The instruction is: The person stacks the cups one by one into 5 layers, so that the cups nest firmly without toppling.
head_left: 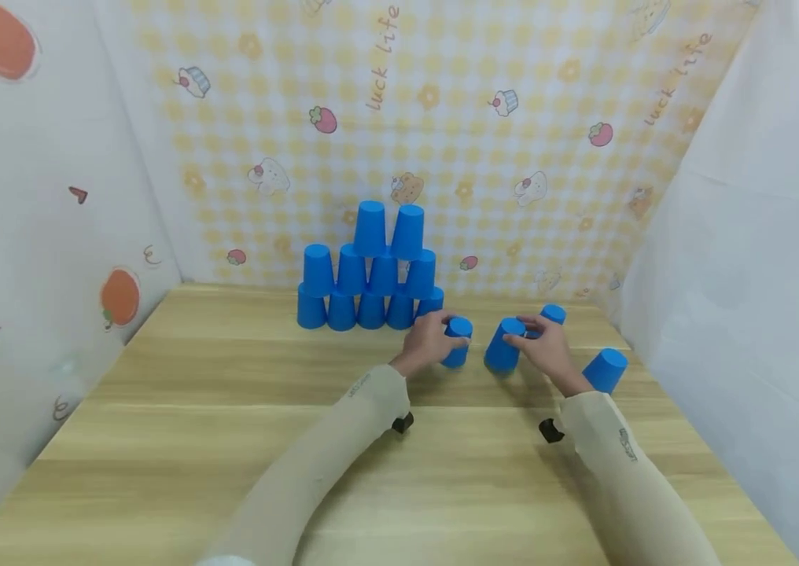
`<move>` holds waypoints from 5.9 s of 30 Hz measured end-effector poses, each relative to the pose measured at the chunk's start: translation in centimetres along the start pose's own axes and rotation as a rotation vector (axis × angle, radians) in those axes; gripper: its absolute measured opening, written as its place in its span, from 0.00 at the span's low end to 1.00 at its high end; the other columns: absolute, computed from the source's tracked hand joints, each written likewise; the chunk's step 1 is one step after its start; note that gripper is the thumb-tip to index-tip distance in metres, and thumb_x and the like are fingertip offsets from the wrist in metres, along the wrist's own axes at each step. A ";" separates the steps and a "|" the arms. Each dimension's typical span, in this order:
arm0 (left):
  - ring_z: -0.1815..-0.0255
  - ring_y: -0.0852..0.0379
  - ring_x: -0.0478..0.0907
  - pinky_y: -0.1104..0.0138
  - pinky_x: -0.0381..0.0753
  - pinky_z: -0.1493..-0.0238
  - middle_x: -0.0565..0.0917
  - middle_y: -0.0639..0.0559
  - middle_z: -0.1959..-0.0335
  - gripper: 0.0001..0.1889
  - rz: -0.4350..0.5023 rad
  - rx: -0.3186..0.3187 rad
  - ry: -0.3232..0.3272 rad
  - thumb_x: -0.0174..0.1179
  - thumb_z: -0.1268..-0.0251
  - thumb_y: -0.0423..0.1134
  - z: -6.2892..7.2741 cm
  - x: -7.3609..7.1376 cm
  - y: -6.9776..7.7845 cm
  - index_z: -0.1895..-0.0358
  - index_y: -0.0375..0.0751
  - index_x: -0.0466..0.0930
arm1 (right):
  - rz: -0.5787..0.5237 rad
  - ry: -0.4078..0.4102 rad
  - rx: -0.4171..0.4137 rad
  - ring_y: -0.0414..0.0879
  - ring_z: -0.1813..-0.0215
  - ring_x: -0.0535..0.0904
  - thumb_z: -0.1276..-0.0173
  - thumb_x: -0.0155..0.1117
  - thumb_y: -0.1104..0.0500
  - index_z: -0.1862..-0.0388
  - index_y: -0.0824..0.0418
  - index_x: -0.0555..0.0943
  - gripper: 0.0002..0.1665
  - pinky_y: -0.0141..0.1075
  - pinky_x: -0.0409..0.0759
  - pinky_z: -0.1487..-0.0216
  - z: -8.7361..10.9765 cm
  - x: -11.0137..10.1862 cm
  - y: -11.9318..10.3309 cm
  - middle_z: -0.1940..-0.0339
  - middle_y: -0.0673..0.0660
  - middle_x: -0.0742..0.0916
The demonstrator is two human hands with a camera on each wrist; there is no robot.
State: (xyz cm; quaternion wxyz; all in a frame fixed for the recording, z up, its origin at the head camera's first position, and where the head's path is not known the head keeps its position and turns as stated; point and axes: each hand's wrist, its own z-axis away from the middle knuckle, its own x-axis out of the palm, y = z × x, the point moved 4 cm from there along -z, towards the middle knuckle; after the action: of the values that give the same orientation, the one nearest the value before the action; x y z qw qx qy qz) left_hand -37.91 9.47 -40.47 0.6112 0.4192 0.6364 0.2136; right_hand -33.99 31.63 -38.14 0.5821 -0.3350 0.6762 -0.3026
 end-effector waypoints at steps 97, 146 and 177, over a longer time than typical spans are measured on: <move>0.37 0.43 0.73 0.46 0.75 0.42 0.74 0.44 0.34 0.38 -0.178 -0.153 0.367 0.63 0.36 0.58 -0.9 -25.1 -4.0 0.29 0.42 0.63 | -0.268 0.139 -0.100 0.44 0.42 0.79 0.39 0.71 0.40 0.36 0.53 0.77 0.35 0.38 0.76 0.37 -12.2 5.1 -27.5 0.42 0.50 0.83; 0.34 0.43 0.62 0.46 0.71 0.39 0.60 0.39 0.32 0.40 -0.016 0.101 0.504 0.67 0.38 0.48 5.7 -15.3 -2.0 0.27 0.41 0.57 | -0.128 0.054 -0.114 0.45 0.33 0.74 0.38 0.67 0.34 0.28 0.50 0.68 0.44 0.42 0.73 0.34 -12.2 4.8 -25.4 0.32 0.48 0.78; 0.33 0.44 0.71 0.45 0.77 0.42 0.62 0.54 0.23 0.46 0.283 -0.105 0.040 0.68 0.42 0.60 8.4 -10.2 0.9 0.23 0.56 0.54 | 0.017 0.027 -0.153 0.57 0.36 0.75 0.34 0.67 0.41 0.32 0.60 0.73 0.38 0.51 0.76 0.39 -2.1 -5.5 -14.2 0.33 0.59 0.79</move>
State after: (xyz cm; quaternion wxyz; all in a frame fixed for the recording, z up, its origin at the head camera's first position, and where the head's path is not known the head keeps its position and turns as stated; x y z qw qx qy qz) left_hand -30.63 -0.12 -35.02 0.5834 0.4677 0.5709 0.3391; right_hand -34.10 27.67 -23.34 0.5482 -0.3687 0.7079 -0.2498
